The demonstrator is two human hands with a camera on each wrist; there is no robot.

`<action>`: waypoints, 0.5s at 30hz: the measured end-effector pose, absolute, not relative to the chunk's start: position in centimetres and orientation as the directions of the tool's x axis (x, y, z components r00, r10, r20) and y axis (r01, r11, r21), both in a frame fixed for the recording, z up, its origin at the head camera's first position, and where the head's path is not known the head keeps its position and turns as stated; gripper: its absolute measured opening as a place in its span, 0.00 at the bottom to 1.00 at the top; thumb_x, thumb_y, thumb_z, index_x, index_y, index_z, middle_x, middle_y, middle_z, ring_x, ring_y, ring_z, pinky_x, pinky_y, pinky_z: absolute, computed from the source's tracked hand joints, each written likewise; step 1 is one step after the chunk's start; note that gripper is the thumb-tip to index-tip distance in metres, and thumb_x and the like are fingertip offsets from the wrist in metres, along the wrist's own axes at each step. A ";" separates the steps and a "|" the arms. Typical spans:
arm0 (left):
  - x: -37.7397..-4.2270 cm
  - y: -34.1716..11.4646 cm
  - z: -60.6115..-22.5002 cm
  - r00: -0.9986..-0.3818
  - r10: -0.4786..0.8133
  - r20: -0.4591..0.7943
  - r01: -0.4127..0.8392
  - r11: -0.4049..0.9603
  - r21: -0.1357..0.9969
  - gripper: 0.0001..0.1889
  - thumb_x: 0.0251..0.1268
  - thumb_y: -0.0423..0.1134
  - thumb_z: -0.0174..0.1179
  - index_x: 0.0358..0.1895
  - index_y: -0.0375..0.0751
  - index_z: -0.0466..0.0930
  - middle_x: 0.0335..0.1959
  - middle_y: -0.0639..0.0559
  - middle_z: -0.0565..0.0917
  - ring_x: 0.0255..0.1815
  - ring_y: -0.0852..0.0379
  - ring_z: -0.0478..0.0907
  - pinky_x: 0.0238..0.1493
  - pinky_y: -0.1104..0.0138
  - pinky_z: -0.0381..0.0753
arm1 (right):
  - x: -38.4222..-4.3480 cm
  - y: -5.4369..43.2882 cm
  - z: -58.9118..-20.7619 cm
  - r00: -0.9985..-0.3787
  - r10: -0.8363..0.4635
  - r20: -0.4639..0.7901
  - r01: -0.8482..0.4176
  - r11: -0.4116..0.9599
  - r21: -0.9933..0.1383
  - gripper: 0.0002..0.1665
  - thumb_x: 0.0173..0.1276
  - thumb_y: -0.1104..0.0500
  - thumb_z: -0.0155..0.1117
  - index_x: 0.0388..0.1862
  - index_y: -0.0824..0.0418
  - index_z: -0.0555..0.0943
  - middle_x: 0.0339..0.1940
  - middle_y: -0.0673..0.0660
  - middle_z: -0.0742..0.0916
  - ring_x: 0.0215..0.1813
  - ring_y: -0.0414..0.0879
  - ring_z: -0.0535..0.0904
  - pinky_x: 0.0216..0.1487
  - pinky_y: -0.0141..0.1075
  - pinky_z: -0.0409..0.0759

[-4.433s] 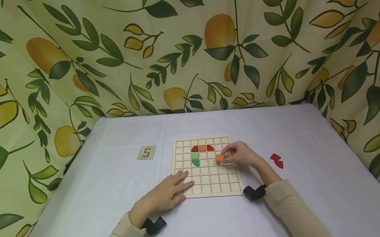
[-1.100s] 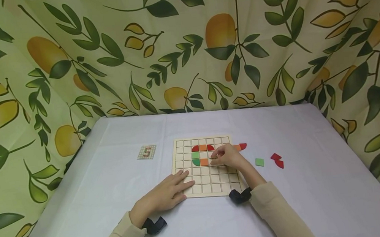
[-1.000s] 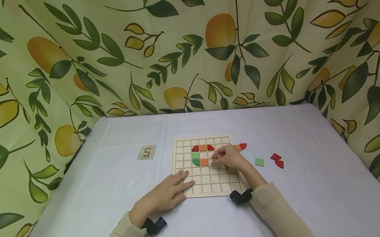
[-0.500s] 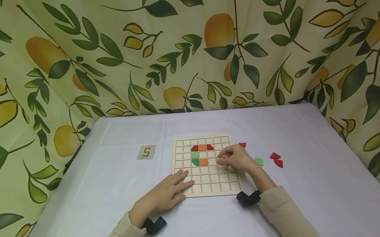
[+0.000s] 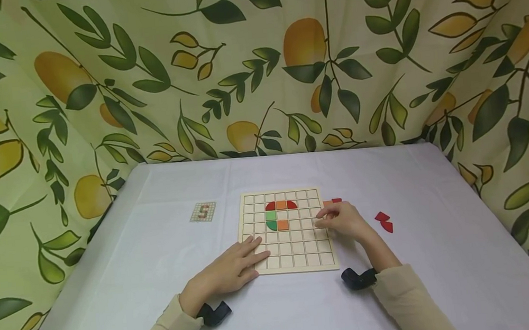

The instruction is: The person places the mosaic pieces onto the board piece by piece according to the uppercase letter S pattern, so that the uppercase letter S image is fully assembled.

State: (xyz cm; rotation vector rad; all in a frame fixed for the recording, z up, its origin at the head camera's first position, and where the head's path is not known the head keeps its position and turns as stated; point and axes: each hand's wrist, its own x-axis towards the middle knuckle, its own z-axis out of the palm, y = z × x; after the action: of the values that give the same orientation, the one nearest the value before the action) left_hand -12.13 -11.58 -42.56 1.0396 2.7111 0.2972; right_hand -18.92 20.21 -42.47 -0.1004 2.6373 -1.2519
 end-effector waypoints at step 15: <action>-12.3 -11.6 -43.1 -0.728 0.670 -0.144 0.622 0.734 0.271 0.25 0.73 0.45 0.49 0.71 0.55 0.65 0.77 0.46 0.60 0.80 0.45 0.54 0.78 0.51 0.59 | -19.3 23.2 -42.3 -0.981 -0.058 -0.185 0.102 0.657 -0.747 0.23 0.59 0.53 0.70 0.47 0.69 0.83 0.22 0.46 0.75 0.26 0.37 0.67 0.24 0.29 0.64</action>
State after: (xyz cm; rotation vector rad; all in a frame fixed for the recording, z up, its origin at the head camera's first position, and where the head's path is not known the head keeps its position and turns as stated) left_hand -12.34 -11.63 -43.06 1.0240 2.7042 0.2999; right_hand -19.25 23.24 -42.26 0.0357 2.6801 -1.2266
